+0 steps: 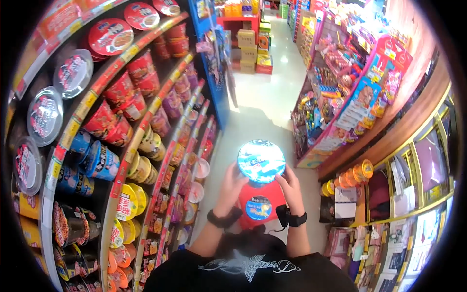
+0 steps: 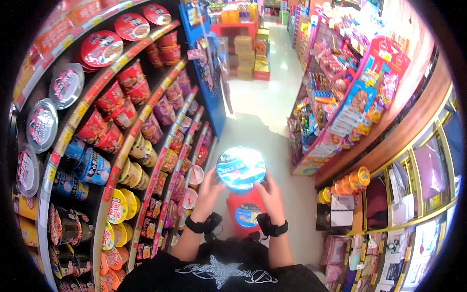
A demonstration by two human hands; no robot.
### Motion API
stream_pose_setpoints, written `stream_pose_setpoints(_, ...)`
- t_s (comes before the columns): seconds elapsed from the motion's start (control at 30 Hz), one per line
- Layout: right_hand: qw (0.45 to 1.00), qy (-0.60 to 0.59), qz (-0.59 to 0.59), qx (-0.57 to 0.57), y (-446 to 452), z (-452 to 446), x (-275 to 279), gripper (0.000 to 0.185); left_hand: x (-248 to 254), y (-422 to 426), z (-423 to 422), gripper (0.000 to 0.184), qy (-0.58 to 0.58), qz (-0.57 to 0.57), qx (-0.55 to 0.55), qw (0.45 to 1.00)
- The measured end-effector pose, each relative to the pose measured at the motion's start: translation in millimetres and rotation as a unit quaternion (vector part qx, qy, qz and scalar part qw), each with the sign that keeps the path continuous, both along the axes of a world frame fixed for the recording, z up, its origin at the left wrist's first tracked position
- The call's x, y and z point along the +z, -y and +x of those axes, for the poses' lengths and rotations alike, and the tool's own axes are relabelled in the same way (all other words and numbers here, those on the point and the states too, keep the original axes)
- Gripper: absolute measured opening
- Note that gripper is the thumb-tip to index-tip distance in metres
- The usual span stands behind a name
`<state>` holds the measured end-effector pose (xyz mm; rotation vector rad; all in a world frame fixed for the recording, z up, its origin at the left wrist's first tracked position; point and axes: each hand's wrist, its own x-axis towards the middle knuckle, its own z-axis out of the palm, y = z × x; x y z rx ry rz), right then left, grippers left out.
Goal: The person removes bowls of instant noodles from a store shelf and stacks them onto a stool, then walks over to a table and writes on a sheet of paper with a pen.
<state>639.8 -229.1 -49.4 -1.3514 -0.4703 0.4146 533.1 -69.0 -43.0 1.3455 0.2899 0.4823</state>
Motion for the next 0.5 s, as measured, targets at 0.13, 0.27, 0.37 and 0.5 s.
stream_pose_setpoints(0.13, 0.995, -0.012, -0.101, -0.003, 30, 16, -42, 0.049, -52, 10, 23, 0.045, -0.084, 0.075, 0.017, 0.994)
stream_pose_setpoints(0.27, 0.985, -0.111, -0.134, 0.009, 54, 32, -87, 0.042, -108, 9, 32, 0.028, -0.173, 0.002, 0.016, 0.985)
stream_pose_setpoints(0.37, 0.970, -0.147, -0.191, 0.020, 65, 36, -115, 0.036, -137, 10, 27, 0.027, -0.254, -0.030, -0.014, 0.967)
stream_pose_setpoints(0.5, 0.951, -0.153, -0.264, 0.053, 75, 35, -161, 0.034, -178, 16, 15, 0.026, -0.309, -0.031, -0.024, 0.950)
